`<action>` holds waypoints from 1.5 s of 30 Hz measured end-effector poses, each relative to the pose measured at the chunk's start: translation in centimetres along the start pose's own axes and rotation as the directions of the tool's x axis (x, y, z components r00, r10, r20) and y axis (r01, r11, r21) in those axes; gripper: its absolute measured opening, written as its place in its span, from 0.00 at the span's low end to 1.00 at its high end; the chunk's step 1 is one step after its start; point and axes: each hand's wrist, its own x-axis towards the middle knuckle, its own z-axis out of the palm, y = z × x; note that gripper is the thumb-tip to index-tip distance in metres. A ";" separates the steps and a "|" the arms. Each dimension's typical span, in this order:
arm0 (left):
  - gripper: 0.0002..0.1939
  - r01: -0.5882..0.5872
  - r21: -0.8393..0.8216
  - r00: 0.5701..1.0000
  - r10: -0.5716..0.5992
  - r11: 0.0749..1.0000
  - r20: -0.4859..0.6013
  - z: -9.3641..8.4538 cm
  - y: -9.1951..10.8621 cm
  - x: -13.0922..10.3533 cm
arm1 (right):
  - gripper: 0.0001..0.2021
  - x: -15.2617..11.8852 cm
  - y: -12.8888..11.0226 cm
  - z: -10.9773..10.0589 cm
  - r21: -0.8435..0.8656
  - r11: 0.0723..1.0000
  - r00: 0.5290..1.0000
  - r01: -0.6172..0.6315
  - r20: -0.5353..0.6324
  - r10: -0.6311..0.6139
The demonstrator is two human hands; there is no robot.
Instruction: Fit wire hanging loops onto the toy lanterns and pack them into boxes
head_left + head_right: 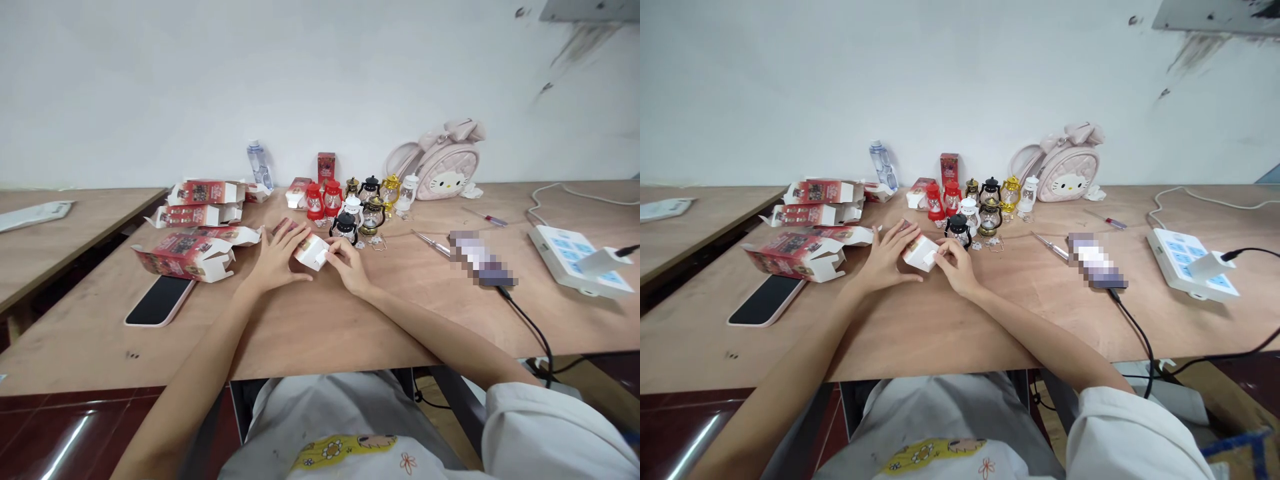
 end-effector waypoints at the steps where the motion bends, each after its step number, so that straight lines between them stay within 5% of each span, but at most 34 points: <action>1: 0.50 -0.031 0.030 0.999 0.031 0.999 -0.017 -0.2 0.1 0.0 | 0.13 -0.1 -0.2 -0.1 -0.044 0.998 0.999 0.053 -0.003 -0.053; 5: 0.33 -0.118 0.068 0.978 0.128 0.991 -0.164 -0.3 0.6 0.0 | 0.11 -0.5 -0.8 -0.2 -0.150 0.973 0.984 0.178 0.037 -0.174; 9: 0.22 -0.134 0.061 0.957 0.145 0.989 -0.252 0.1 1.1 -0.1 | 0.11 -0.8 -0.8 0.2 -0.057 0.984 0.985 0.167 0.063 -0.164; 20: 0.23 -0.273 0.240 0.845 0.351 0.932 -0.403 0.2 0.9 -0.3 | 0.13 -0.5 -1.5 0.5 0.272 0.962 0.995 -0.009 0.102 -0.019; 37: 0.24 -0.290 0.299 0.825 0.395 0.909 -0.404 0.2 1.0 -0.2 | 0.16 -0.4 -1.3 0.7 0.317 0.941 0.993 -0.117 0.066 0.101; 45: 0.25 -0.274 0.271 0.854 0.363 0.923 -0.372 0.6 0.7 -0.4 | 0.14 -0.4 -1.2 0.9 0.305 0.948 0.996 -0.089 0.036 0.082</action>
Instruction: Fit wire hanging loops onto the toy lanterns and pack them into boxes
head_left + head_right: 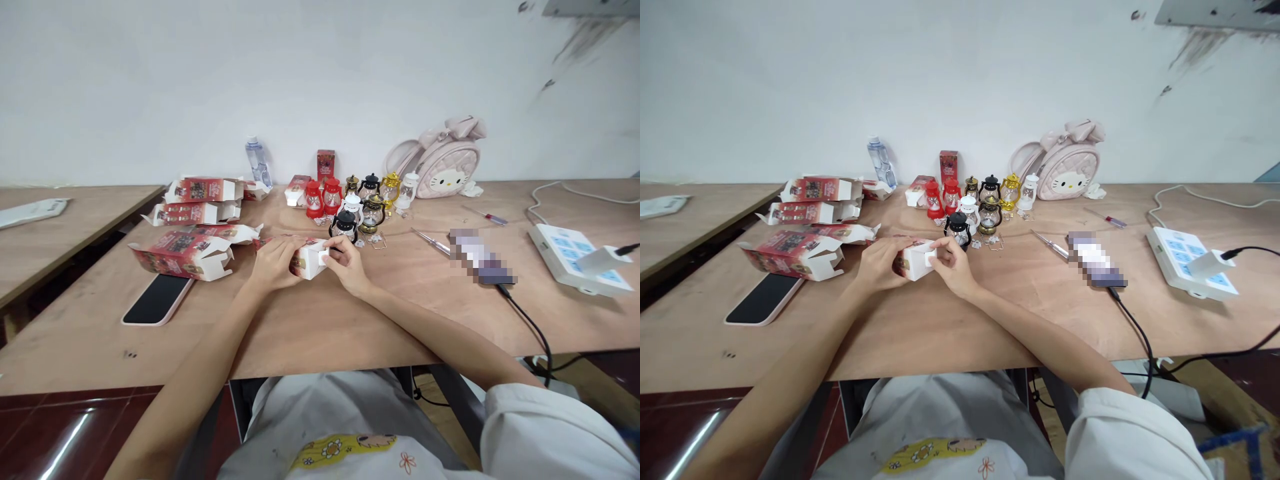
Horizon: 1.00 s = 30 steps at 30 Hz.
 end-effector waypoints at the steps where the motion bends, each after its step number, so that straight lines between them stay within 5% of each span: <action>1: 0.24 0.005 0.006 1.000 -0.005 1.000 0.005 0.0 0.0 0.0 | 0.13 0.0 0.0 0.0 -0.002 1.000 1.000 0.004 -0.005 -0.004; 10: 0.23 0.035 0.002 0.998 -0.035 0.999 0.050 0.0 0.0 0.0 | 0.13 -0.1 0.2 0.0 -0.066 0.998 1.000 -0.014 -0.009 0.013; 22: 0.26 0.010 -0.043 0.999 -0.012 0.999 -0.043 -0.1 0.1 0.1 | 0.29 0.5 0.0 -0.5 0.049 0.990 0.990 -0.132 0.045 0.130; 30: 0.32 0.069 -0.211 0.997 -0.065 0.975 0.029 0.0 0.1 -0.1 | 0.35 0.4 0.3 -0.7 0.228 0.871 0.881 -0.434 0.310 0.358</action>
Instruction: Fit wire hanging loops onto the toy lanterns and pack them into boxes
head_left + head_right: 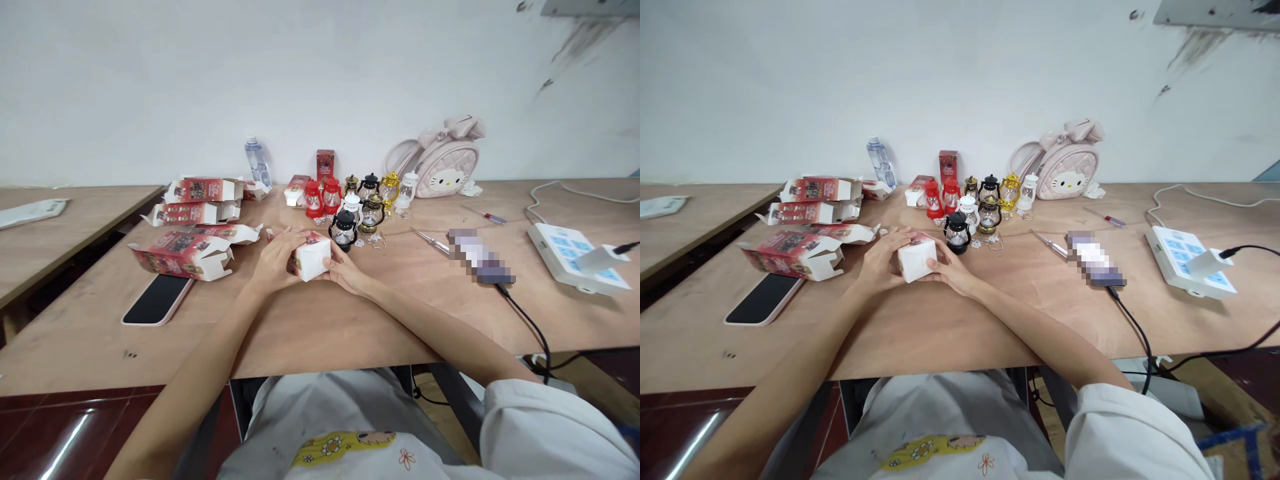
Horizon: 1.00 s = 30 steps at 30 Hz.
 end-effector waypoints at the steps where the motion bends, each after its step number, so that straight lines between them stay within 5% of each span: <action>1: 0.32 0.000 -0.013 1.000 0.000 1.000 0.003 0.0 0.0 0.0 | 0.34 0.0 0.1 0.0 0.029 1.000 1.000 -0.002 -0.006 0.002; 6: 0.30 -0.060 0.028 0.996 0.058 0.998 0.068 0.2 0.1 0.3 | 0.27 0.3 -0.1 -0.4 0.010 0.997 0.991 0.073 -0.117 -0.071; 11: 0.32 -0.002 0.137 0.997 -0.009 0.991 0.079 0.4 -0.6 0.2 | 0.29 0.0 -0.5 -0.5 -0.245 0.937 0.955 0.248 -0.097 -0.279; 14: 0.32 0.105 0.157 0.986 -0.123 0.982 0.112 0.2 -1.3 0.0 | 0.35 -0.5 -0.5 -0.4 -0.540 0.758 0.900 0.365 -0.002 -0.435; 18: 0.34 0.193 -0.075 0.963 -0.174 0.978 0.204 -0.1 -1.3 -0.2 | 0.34 -0.8 -0.3 -0.6 -0.886 0.309 0.802 0.346 0.108 -0.587; 22: 0.34 0.278 -0.373 0.959 -0.275 0.885 0.064 0.2 -0.1 0.0 | 0.27 -0.5 -0.3 -1.5 -0.954 0.003 0.782 0.299 0.244 -0.574; 26: 0.35 0.399 -0.432 0.886 -0.462 0.809 -0.046 0.8 0.4 0.3 | 0.21 -0.5 -0.2 -1.7 -0.928 -0.073 0.794 0.366 0.353 -0.494; 30: 0.43 0.448 -0.472 0.844 -0.534 0.759 -0.059 0.9 0.0 0.4 | 0.21 -0.6 -0.1 -1.5 -0.925 -0.054 0.733 0.375 0.332 -0.594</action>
